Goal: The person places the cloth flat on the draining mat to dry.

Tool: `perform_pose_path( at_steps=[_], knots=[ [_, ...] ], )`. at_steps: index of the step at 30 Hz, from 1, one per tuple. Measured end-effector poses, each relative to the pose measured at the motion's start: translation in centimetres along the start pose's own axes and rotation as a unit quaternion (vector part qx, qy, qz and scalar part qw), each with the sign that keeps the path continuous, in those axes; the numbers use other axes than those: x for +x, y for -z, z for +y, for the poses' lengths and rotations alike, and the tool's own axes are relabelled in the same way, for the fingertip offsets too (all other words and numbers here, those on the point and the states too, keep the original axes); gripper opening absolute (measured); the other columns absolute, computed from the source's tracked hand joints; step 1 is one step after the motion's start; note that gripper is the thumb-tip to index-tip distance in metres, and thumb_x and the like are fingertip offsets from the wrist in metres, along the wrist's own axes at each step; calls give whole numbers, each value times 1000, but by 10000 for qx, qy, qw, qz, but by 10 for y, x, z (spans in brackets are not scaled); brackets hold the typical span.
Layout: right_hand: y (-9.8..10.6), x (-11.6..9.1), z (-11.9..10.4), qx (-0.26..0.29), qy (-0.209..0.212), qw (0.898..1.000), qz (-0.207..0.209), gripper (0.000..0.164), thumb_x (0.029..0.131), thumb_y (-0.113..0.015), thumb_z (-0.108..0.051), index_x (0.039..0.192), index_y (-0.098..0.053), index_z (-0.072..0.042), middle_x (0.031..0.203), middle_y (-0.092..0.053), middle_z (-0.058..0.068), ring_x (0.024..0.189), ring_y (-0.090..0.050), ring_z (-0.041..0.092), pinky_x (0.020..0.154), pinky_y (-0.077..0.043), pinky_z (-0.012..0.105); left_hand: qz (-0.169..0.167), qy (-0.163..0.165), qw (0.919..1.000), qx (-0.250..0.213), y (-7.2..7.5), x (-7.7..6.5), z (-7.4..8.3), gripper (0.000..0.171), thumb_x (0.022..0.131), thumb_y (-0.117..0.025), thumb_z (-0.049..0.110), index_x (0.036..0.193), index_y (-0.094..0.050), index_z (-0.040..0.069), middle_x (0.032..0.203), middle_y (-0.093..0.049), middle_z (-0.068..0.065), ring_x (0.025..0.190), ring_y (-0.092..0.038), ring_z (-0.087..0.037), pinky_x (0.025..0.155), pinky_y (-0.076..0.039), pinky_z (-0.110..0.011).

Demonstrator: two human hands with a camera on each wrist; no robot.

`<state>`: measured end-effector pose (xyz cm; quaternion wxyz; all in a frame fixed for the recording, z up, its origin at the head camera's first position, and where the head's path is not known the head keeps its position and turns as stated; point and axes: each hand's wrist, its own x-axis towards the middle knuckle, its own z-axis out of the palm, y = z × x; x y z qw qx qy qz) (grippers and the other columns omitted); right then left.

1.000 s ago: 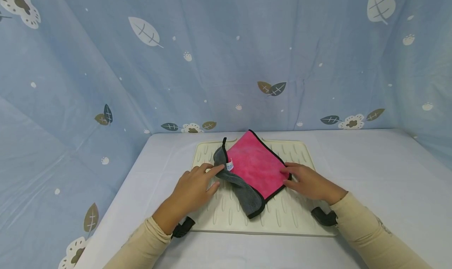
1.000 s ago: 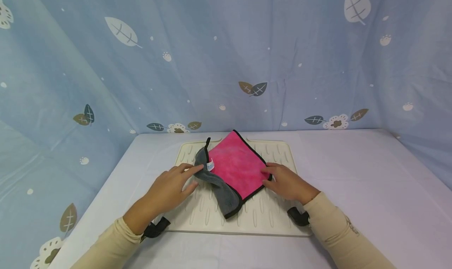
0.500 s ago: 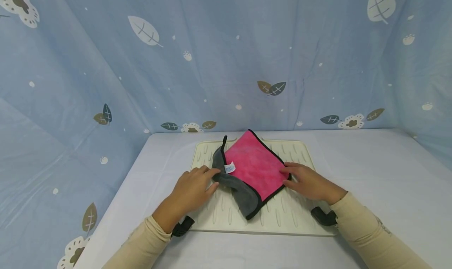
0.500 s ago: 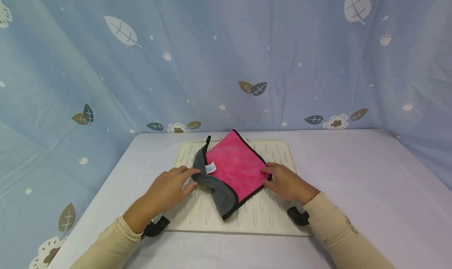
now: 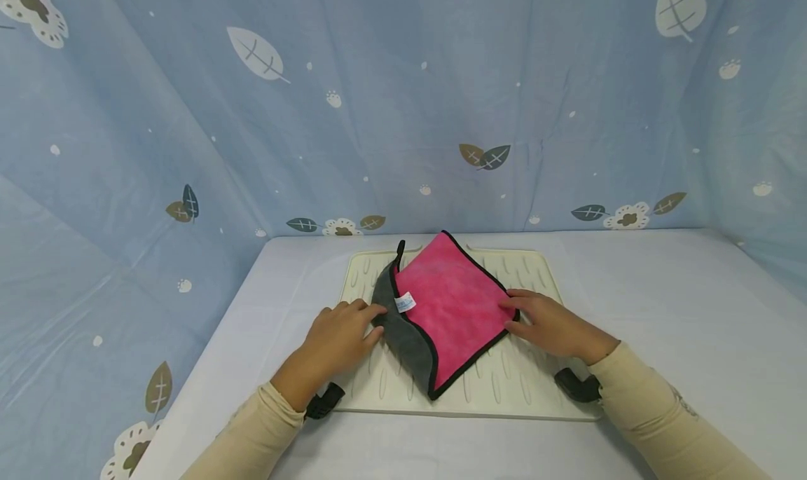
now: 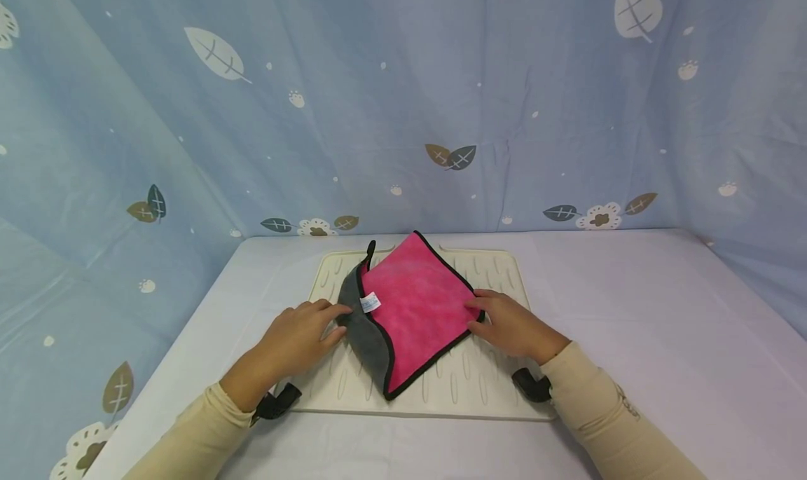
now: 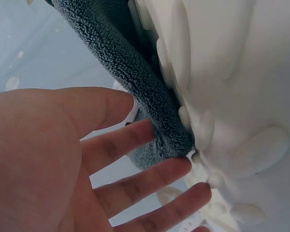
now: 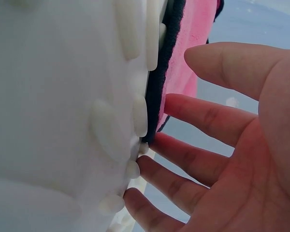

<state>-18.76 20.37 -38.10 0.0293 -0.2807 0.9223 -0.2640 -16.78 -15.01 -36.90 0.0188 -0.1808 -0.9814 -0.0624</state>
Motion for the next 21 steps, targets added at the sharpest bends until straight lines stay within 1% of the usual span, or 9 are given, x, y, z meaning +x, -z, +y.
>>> perform_pose_path(
  at_steps=[9,15,21],
  knots=[
    [-1,-1,0,-18,-124,9999,-1,42,96,-64,-13,131,-60,9,141,-52,32,134,-47,48,107,-41,59,-57,16,10000,33,-1,-1,0,37,96,-66,32,131,-65,21,122,-68,-7,111,-63,-30,89,-50,-53],
    [0,-1,-1,0,-121,9999,-12,42,96,-64,-14,131,-60,8,141,-51,32,134,-47,48,107,-41,59,9,-8,9999,113,-2,-1,1,39,95,-66,35,131,-65,20,122,-66,-8,113,-62,-30,91,-49,-54],
    [-1,0,0,-26,-89,10000,24,41,96,-65,-14,130,-61,8,140,-53,31,133,-48,48,106,-42,59,144,-85,9997,160,-1,0,3,41,96,-65,38,133,-63,23,127,-62,-6,117,-58,-29,93,-48,-55]
  ],
)
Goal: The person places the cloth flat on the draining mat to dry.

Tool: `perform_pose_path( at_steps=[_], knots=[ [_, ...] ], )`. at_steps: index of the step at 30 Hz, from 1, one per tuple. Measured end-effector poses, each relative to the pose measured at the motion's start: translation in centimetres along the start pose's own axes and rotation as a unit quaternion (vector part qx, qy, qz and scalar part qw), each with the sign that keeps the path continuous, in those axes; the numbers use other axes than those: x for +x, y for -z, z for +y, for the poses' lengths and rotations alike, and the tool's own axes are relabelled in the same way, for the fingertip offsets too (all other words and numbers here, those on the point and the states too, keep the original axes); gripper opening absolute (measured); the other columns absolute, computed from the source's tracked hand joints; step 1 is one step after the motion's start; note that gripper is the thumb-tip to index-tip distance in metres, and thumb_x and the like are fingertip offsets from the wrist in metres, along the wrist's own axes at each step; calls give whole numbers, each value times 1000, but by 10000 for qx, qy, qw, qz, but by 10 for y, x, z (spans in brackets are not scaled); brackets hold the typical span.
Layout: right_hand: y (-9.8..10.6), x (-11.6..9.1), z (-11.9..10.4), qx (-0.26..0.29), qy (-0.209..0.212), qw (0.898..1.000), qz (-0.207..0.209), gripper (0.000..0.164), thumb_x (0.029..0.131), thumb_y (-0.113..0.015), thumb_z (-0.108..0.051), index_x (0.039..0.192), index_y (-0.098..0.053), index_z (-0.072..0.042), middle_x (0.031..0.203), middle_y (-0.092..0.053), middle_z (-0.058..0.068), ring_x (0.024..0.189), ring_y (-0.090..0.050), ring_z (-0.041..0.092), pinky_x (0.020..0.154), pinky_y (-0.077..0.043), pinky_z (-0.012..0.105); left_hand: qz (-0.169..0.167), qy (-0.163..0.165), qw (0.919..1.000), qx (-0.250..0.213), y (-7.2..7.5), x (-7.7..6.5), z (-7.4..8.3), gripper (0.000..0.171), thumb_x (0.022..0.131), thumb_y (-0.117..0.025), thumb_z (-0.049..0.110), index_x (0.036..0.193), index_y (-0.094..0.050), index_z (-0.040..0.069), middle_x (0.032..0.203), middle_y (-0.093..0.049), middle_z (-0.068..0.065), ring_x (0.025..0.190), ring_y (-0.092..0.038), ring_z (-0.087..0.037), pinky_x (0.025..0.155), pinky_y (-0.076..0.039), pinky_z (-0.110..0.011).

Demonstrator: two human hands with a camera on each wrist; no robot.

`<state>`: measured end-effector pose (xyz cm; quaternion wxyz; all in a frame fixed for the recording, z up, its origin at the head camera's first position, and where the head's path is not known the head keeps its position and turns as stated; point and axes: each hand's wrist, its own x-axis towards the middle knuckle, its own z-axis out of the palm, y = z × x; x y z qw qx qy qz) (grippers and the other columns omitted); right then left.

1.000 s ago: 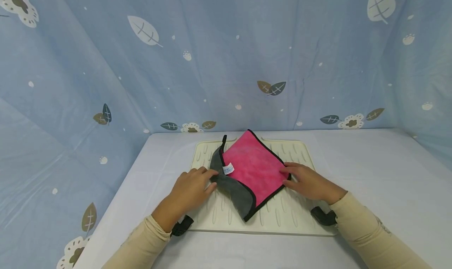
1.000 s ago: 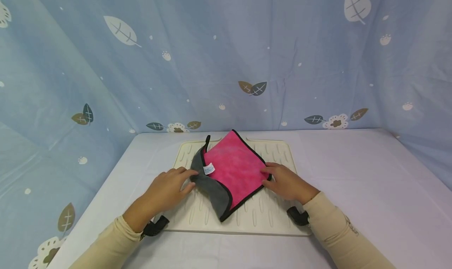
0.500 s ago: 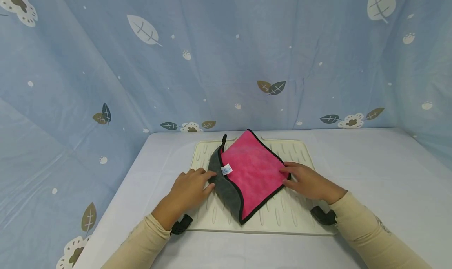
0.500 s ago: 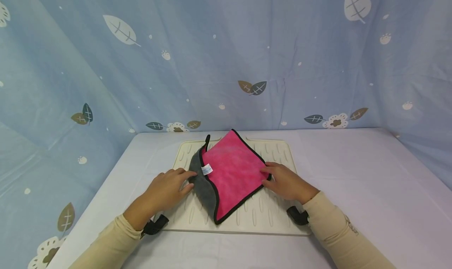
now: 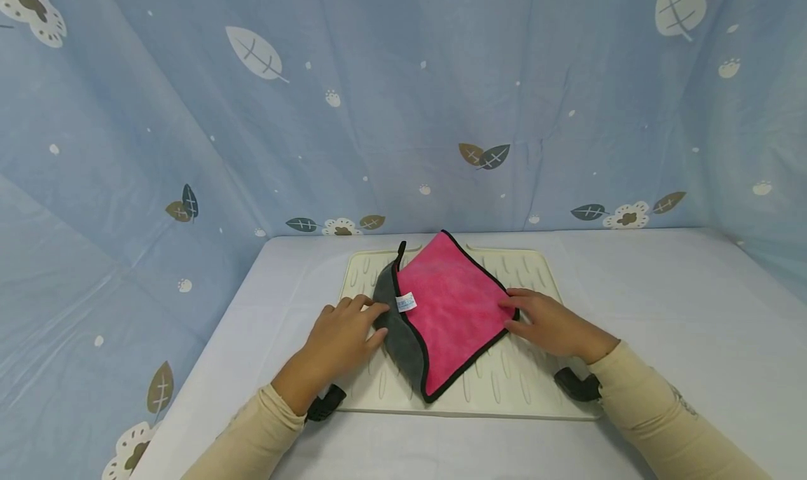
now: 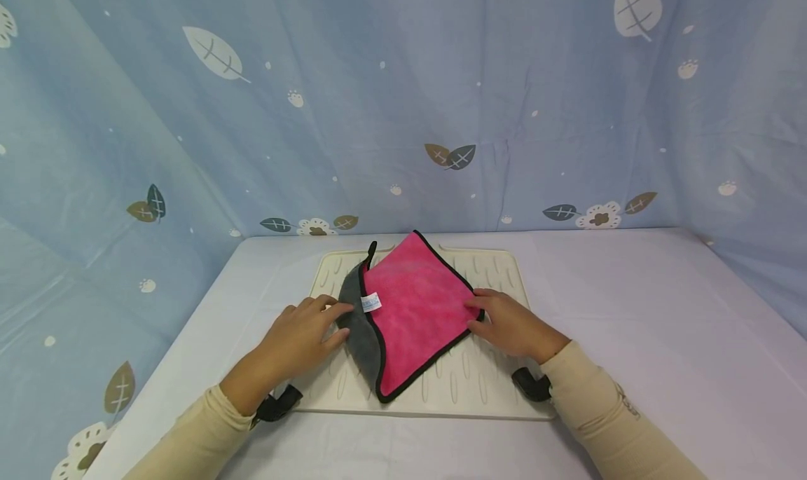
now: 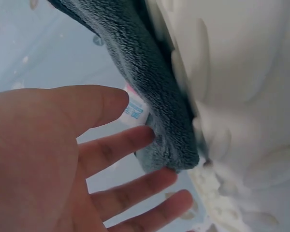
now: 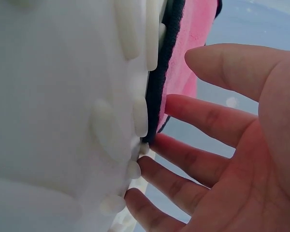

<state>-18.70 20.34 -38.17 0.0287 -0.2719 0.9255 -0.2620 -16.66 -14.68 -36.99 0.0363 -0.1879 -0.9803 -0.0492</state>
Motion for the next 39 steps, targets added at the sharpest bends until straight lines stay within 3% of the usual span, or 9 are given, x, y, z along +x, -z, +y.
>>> perform_pose_path(
  at_steps=[11,23,30,39],
  knots=[
    [1,1,0,134,76,9999,-13,42,96,-66,-13,132,-59,7,138,-57,28,135,-46,49,108,-40,59,94,-576,9981,-214,4,-2,7,40,97,-65,31,136,-61,25,125,-63,-5,114,-61,-27,89,-50,-53],
    [0,0,2,190,-162,9992,-320,50,96,-65,-17,139,-53,8,149,-41,34,141,-37,51,109,-38,60,-405,-1352,9885,-547,2,-3,9,49,98,-60,11,143,-55,30,125,-62,-4,115,-61,-23,90,-50,-49],
    [0,-1,1,155,-131,9992,-341,51,96,-64,-16,139,-51,9,149,-43,33,140,-40,49,109,-38,60,-631,-1474,9860,-462,2,-6,8,54,97,-61,5,144,-54,31,126,-60,-3,115,-58,-25,91,-50,-51],
    [1,0,0,142,-80,9993,-351,50,96,-65,-14,138,-52,10,148,-43,34,139,-40,50,109,-39,60,-938,-1387,9850,-427,4,-8,12,70,91,-57,-7,145,-52,37,129,-55,-5,115,-54,-26,90,-49,-54]
  ],
)
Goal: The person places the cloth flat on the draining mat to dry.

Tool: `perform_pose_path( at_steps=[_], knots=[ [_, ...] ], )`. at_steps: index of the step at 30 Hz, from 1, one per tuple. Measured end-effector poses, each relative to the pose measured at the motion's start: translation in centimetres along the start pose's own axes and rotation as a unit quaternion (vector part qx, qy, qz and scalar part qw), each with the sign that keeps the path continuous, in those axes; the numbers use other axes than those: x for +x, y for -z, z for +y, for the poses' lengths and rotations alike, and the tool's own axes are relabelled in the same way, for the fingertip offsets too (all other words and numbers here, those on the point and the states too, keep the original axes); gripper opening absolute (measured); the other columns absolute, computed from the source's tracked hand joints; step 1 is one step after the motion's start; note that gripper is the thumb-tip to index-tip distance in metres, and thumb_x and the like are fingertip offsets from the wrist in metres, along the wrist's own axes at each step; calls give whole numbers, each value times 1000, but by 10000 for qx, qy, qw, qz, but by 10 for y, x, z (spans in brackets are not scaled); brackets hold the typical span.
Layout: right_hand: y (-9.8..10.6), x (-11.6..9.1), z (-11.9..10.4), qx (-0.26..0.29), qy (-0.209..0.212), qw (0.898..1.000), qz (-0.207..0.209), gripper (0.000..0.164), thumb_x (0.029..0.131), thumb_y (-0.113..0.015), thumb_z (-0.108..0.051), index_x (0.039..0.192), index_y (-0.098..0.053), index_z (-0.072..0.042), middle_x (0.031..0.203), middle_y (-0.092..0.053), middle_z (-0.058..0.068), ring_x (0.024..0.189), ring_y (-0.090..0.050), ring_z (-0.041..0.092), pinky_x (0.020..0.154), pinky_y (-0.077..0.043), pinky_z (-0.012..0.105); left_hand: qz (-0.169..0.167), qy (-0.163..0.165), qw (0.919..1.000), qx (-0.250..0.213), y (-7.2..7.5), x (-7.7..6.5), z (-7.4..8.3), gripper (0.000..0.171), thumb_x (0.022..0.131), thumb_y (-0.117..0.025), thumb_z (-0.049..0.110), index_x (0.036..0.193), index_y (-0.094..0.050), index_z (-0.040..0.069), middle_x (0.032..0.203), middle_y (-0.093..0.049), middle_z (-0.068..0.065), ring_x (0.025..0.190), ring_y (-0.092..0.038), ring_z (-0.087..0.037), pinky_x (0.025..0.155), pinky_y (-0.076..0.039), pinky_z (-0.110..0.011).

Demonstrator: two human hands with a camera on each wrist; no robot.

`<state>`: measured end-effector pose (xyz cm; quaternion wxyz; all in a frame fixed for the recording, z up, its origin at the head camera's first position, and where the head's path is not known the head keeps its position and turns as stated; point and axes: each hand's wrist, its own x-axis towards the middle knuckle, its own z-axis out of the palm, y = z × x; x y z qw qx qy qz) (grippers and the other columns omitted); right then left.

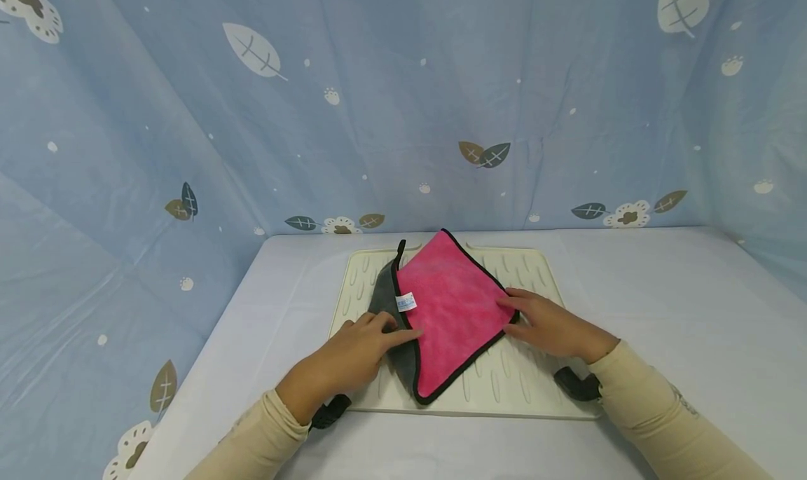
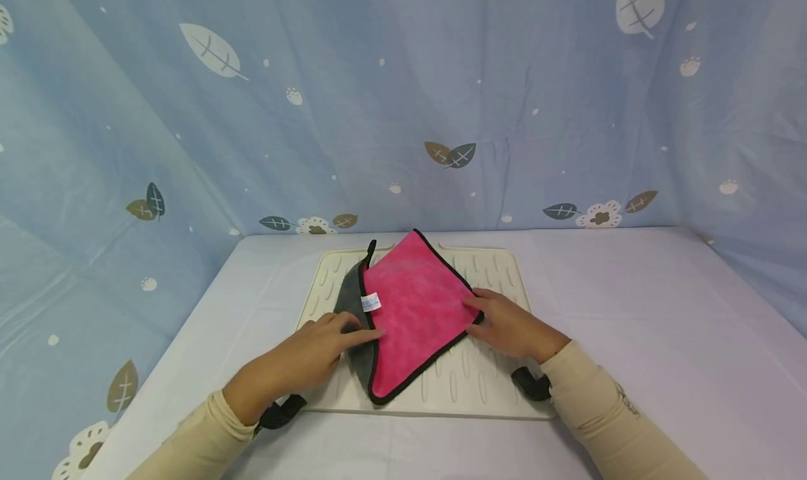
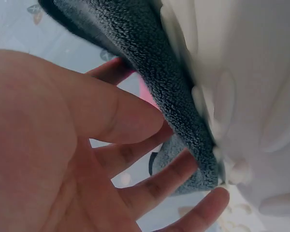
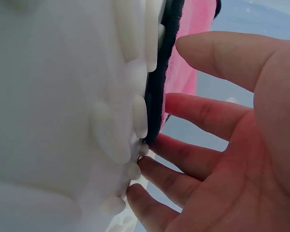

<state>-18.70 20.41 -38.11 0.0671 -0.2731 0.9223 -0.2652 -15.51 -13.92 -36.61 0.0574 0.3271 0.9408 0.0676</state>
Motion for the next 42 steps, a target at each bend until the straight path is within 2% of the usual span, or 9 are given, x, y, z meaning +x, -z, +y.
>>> perform_pose_path(
  at_steps=[4,8,13,20,27,31,35,38,42],
  knots=[
    [0,0,1,-2,2,10000,-39,50,96,-65,-15,138,-53,9,148,-41,36,139,-39,52,109,-39,61,3,13,10000,-76,1,-1,1,61,93,-57,-5,139,-58,34,130,-55,-5,117,-54,-27,93,-48,-53],
    [0,1,1,-33,96,9999,10,47,96,-64,-13,136,-54,10,145,-47,33,138,-41,51,109,-39,60,75,68,9998,-181,1,0,1,49,96,-55,-1,134,-61,30,129,-56,-5,118,-54,-26,91,-49,-52],
    [-2,4,2,-176,283,9989,337,39,95,-66,-8,128,-61,11,134,-59,28,131,-51,47,106,-43,58,318,264,9988,-271,0,1,2,36,96,-55,4,122,-66,26,121,-59,-3,112,-56,-23,85,-49,-48],
    [-2,6,4,-323,394,9960,739,32,92,-69,-6,121,-67,8,118,-68,20,117,-61,40,98,-49,54,492,420,9977,-178,-2,2,2,16,100,-56,24,110,-68,23,112,-59,-1,104,-56,-19,79,-47,-43],
    [0,5,4,-91,-101,9971,747,29,92,-70,-6,120,-70,3,108,-68,13,98,-62,26,82,-54,40,563,379,9976,-100,-3,4,1,13,98,-62,36,102,-66,24,109,-59,-1,101,-55,-18,77,-46,-41],
    [1,6,5,58,-357,9976,593,30,92,-68,-6,121,-69,2,105,-67,12,90,-60,19,71,-51,28,615,343,9975,-64,-2,4,0,14,95,-67,37,98,-65,24,105,-59,0,97,-54,-16,74,-46,-39],
    [1,8,5,232,-458,9976,472,31,93,-66,-6,123,-67,2,97,-66,10,75,-55,14,58,-45,23,668,330,9972,-18,-3,4,0,15,93,-70,37,97,-65,23,105,-59,0,96,-54,-17,74,-46,-40],
    [2,8,5,319,-494,9975,402,31,94,-65,-5,124,-65,2,96,-65,11,67,-49,12,54,-42,23,637,312,9975,20,-3,4,0,21,92,-71,37,105,-66,22,108,-59,-2,99,-55,-19,75,-48,-41],
    [2,7,4,286,-411,9979,423,31,94,-65,-5,125,-65,2,108,-68,17,71,-50,11,57,-43,22,518,285,9982,9,-3,5,0,33,91,-73,35,121,-67,23,111,-60,-3,100,-56,-19,78,-49,-42]
  ],
)
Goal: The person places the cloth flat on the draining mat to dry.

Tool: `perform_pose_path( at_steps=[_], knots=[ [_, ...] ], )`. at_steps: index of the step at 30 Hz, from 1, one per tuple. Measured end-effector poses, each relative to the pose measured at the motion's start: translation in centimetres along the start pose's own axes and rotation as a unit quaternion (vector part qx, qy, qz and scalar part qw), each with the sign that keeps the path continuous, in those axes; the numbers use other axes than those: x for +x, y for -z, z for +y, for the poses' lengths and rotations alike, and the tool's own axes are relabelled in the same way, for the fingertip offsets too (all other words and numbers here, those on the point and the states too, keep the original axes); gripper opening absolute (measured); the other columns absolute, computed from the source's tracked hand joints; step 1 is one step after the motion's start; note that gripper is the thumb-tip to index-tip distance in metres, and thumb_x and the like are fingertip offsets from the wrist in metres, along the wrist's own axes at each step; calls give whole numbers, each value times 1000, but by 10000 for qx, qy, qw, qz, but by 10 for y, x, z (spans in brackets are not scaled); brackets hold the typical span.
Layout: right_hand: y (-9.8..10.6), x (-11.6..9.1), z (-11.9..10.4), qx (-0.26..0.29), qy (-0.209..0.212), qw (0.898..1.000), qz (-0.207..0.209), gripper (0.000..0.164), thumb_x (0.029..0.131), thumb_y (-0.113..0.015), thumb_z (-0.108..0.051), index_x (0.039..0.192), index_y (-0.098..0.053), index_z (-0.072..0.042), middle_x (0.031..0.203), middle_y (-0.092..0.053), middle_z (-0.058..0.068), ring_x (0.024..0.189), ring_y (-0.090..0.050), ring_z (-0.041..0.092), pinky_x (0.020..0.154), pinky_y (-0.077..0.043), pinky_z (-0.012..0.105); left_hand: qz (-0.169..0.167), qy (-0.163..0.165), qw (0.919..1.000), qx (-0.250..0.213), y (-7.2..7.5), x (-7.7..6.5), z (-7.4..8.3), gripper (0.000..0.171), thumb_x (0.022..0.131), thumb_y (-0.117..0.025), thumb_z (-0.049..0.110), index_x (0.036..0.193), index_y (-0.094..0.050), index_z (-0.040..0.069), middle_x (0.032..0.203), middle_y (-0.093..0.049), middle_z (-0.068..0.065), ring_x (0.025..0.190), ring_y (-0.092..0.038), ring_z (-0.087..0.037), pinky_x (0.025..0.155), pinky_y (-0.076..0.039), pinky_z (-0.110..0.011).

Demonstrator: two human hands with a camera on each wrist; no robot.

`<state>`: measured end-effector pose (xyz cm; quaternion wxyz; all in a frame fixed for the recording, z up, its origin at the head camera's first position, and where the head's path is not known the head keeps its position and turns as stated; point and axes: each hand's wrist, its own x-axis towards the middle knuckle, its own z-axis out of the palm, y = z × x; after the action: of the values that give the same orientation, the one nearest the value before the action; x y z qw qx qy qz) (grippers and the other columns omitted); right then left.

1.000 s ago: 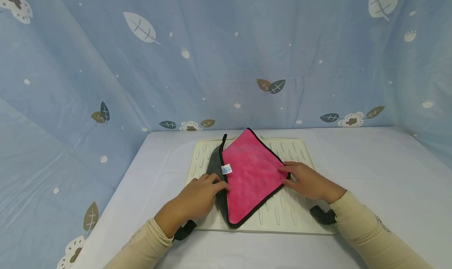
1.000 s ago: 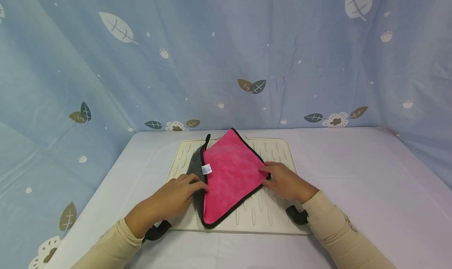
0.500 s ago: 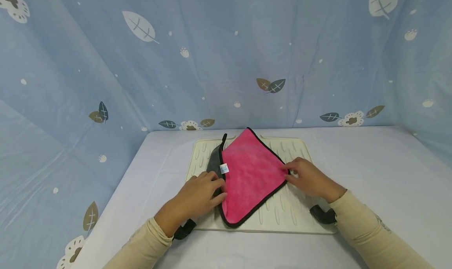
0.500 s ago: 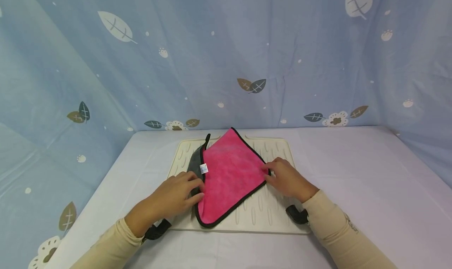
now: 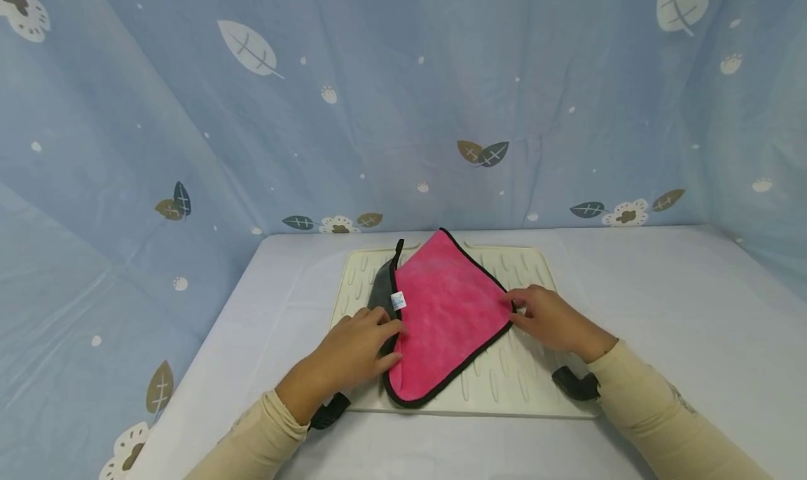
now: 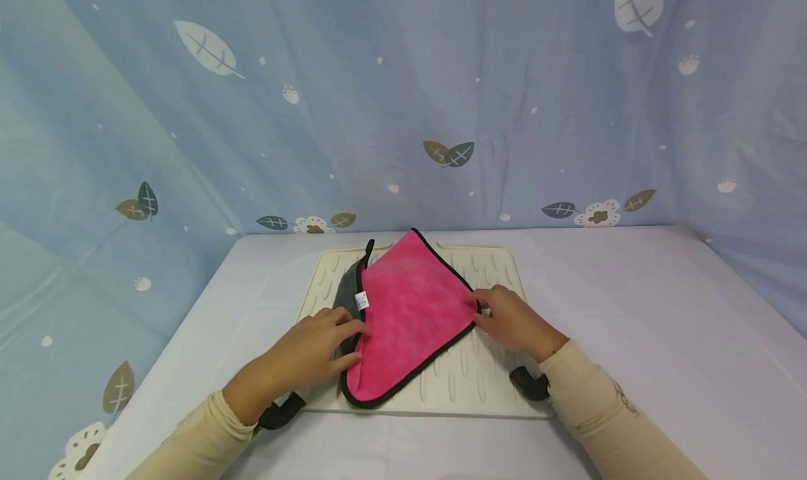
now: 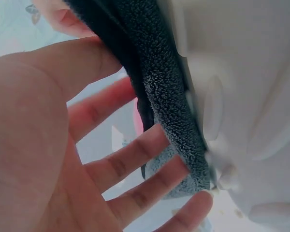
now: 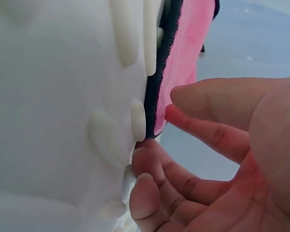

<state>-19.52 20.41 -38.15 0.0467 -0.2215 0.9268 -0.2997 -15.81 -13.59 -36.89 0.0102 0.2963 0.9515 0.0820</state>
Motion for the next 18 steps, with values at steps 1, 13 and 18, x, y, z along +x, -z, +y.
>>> perform_pose_path(
  at_steps=[1,13,18],
  knots=[
    [0,0,0,-25,27,10000,26,31,94,-65,-5,124,-66,1,111,-69,18,72,-50,11,58,-43,22,-22,-1,10000,-8,0,0,0,35,91,-73,35,123,-67,24,112,-60,-3,100,-56,-19,78,-49,-41],
    [-2,1,2,45,114,9995,295,30,92,-65,1,122,-67,3,108,-69,15,74,-53,12,59,-45,22,324,96,9994,-28,-2,3,-2,9,93,-69,31,95,-70,22,97,-63,5,92,-59,-17,72,-48,-38],
    [-2,2,4,91,124,9994,325,30,91,-64,2,121,-67,4,105,-69,15,76,-55,14,61,-46,22,565,202,9982,-22,-2,5,-3,13,90,-73,32,84,-69,22,85,-63,7,82,-59,-15,69,-49,-35]
  ],
)
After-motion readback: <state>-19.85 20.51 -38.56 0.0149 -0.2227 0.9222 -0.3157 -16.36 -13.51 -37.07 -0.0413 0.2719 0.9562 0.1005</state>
